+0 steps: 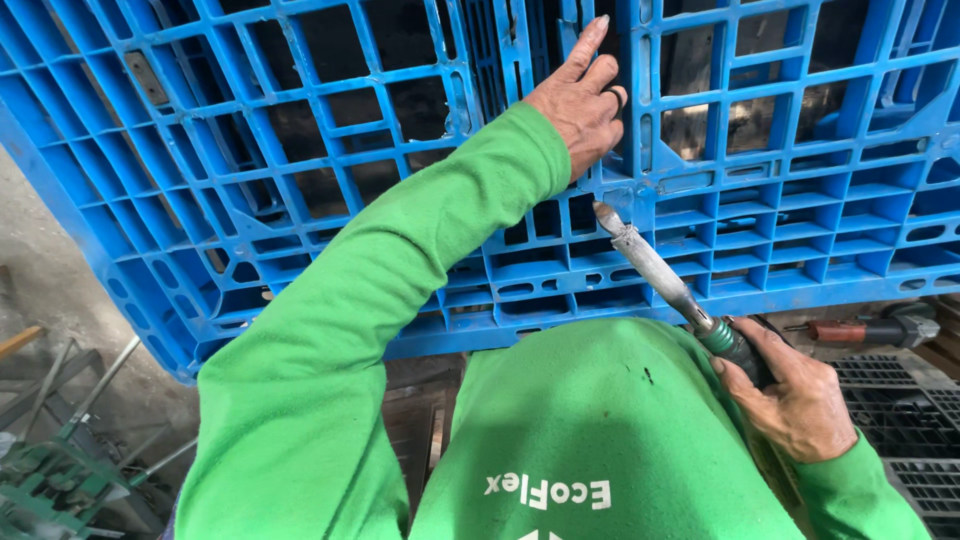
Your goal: The person uses a soldering iron to melt and smooth the edges of a blue plastic crate. They repeatedly apply the hot tip to various grid sections, pressing and smoothing the softened plastic with their fingers to repair or reshape the crate.
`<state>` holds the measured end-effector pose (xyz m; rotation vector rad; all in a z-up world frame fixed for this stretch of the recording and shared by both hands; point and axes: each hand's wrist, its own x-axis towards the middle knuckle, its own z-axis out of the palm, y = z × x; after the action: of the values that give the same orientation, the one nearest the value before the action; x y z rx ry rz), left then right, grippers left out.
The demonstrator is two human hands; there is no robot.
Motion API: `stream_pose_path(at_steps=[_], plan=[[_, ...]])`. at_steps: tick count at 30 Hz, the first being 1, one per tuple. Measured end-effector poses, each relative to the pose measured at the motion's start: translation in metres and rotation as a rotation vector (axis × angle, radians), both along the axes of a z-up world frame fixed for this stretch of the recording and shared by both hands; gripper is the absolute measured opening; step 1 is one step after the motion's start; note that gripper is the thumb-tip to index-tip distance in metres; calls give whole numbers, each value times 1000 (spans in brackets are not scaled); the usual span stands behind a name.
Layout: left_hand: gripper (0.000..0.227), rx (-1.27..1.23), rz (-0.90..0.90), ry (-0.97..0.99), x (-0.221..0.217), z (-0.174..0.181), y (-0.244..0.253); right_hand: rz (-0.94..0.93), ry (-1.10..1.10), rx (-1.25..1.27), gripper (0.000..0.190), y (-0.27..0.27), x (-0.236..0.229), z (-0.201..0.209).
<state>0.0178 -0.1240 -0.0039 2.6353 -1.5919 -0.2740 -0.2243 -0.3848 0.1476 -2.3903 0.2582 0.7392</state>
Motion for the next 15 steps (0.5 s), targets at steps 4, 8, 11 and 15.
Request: stream_pose_path(at_steps=[4, 8, 11, 15], plan=[[30, 47, -45, 38, 3, -6, -1, 5, -25, -11, 54, 6, 2, 1], [36, 35, -85, -70, 2, -11, 3, -44, 71, -53, 52, 14, 7, 0], [32, 0, -108, -121, 1, -10, 5, 17, -34, -22, 53, 18, 13, 2], [28, -36, -117, -127, 1, -13, 7, 0, 42, -81, 53, 18, 16, 4]])
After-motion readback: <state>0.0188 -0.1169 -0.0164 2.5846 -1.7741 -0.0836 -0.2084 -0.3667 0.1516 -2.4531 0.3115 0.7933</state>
